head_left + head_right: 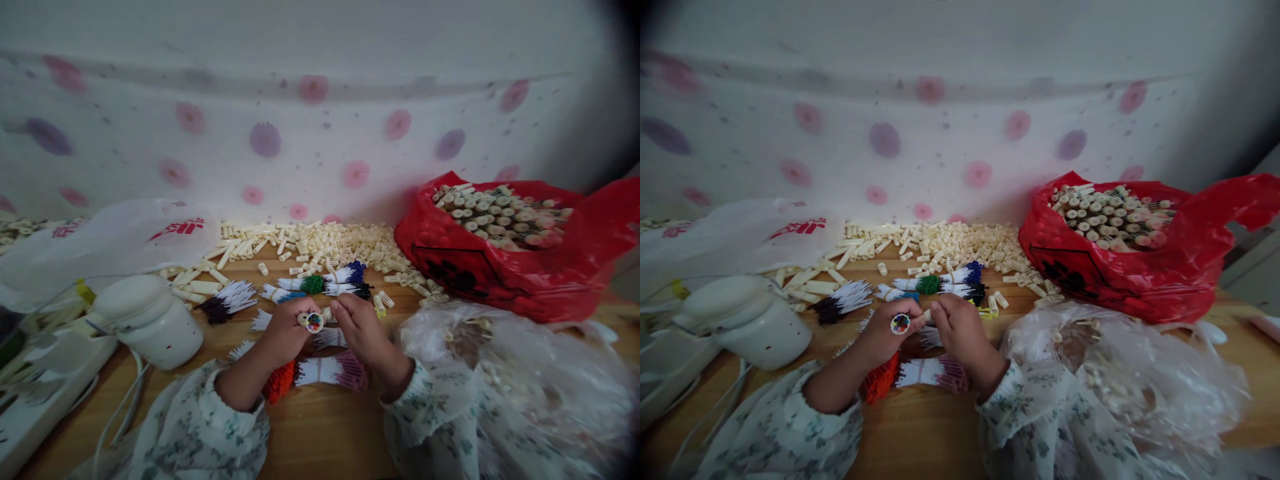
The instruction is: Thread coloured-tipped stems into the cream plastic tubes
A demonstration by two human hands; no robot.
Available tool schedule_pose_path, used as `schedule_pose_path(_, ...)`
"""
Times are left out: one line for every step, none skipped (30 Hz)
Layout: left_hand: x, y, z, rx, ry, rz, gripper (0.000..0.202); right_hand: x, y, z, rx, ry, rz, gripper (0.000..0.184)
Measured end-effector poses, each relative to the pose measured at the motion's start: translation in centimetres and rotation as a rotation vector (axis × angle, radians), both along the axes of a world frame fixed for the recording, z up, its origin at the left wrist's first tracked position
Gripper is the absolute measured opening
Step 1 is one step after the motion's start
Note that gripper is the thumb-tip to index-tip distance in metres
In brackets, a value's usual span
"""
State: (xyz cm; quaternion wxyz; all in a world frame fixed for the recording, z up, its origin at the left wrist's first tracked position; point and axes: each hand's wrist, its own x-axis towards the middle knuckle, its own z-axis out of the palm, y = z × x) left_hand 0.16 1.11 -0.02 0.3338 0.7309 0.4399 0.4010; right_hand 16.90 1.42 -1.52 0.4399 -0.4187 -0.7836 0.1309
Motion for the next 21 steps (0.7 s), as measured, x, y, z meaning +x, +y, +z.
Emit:
schedule_pose_path(0.01, -0.04, 0.02, -0.001, 0.0, 0.001, 0.018, 0.03, -0.03, 0.01, -0.006, 0.02, 0.016, 0.029)
schedule_pose_path(0.01, -0.08, 0.03, -0.004, -0.001, -0.002, 0.018, 0.05, -0.06, 0.03, -0.002, 0.024, 0.037, 0.027)
schedule_pose_path(0.0, -0.11, 0.04, -0.006, -0.002, -0.006, 0.019, 0.07, -0.09, 0.06, 0.01, 0.012, 0.052, 0.026)
schedule_pose_path(-0.01, -0.13, 0.04, -0.005, -0.001, -0.009, 0.019, 0.06, -0.1, 0.06, 0.025, -0.012, 0.056, 0.025)
schedule_pose_path(-0.02, -0.14, 0.03, -0.001, 0.002, -0.008, 0.019, 0.03, -0.09, 0.05, 0.035, -0.037, 0.045, 0.027)
schedule_pose_path(-0.02, -0.15, 0.02, 0.005, 0.003, -0.001, 0.019, -0.01, -0.07, 0.01, 0.036, -0.054, 0.025, 0.029)
schedule_pose_path(-0.02, -0.14, 0.0, 0.009, 0.005, 0.009, 0.018, -0.05, -0.05, -0.04, 0.024, -0.055, -0.001, 0.032)
schedule_pose_path(-0.02, -0.13, -0.02, 0.008, 0.007, 0.019, 0.018, -0.07, -0.03, -0.1, 0.002, -0.043, -0.019, 0.033)
schedule_pose_path(-0.03, -0.11, -0.04, 0.004, 0.005, 0.027, 0.018, -0.06, -0.03, -0.14, -0.017, -0.021, -0.021, 0.033)
schedule_pose_path(-0.03, -0.09, -0.06, -0.001, 0.001, 0.032, 0.019, -0.03, -0.03, -0.16, -0.026, 0.003, -0.009, 0.032)
schedule_pose_path(-0.02, -0.08, -0.08, -0.005, -0.004, 0.032, 0.019, 0.0, -0.04, -0.15, -0.018, 0.017, 0.01, 0.03)
schedule_pose_path(-0.02, -0.06, -0.1, -0.009, -0.008, 0.028, 0.019, 0.03, -0.06, -0.13, 0.005, 0.018, 0.028, 0.027)
schedule_pose_path(-0.01, -0.04, -0.14, -0.01, -0.011, 0.021, 0.02, 0.04, -0.07, -0.1, 0.038, 0.003, 0.035, 0.026)
schedule_pose_path(0.01, -0.03, -0.19, -0.009, -0.012, 0.016, 0.02, 0.02, -0.08, -0.08, 0.067, -0.022, 0.026, 0.026)
schedule_pose_path(0.03, -0.01, -0.25, -0.007, -0.012, 0.014, 0.019, -0.03, -0.08, -0.08, 0.086, -0.051, -0.001, 0.028)
schedule_pose_path(0.05, 0.0, -0.3, -0.004, -0.008, 0.016, 0.018, -0.08, -0.07, -0.1, 0.09, -0.079, -0.036, 0.03)
schedule_pose_path(0.06, 0.01, -0.34, -0.001, -0.006, 0.021, 0.017, -0.12, -0.07, -0.13, 0.082, -0.097, -0.066, 0.033)
schedule_pose_path(0.07, 0.01, -0.35, 0.0, -0.004, 0.026, 0.016, -0.12, -0.08, -0.15, 0.068, -0.098, -0.084, 0.034)
schedule_pose_path(0.06, 0.0, -0.34, 0.001, -0.005, 0.028, 0.016, -0.06, -0.1, -0.16, 0.052, -0.083, -0.084, 0.034)
schedule_pose_path(0.04, -0.01, -0.31, -0.001, -0.008, 0.028, 0.016, 0.04, -0.13, -0.14, 0.042, -0.06, -0.061, 0.033)
schedule_pose_path(0.0, -0.04, -0.25, -0.007, -0.011, 0.022, 0.017, 0.17, -0.17, -0.09, 0.038, -0.038, -0.021, 0.03)
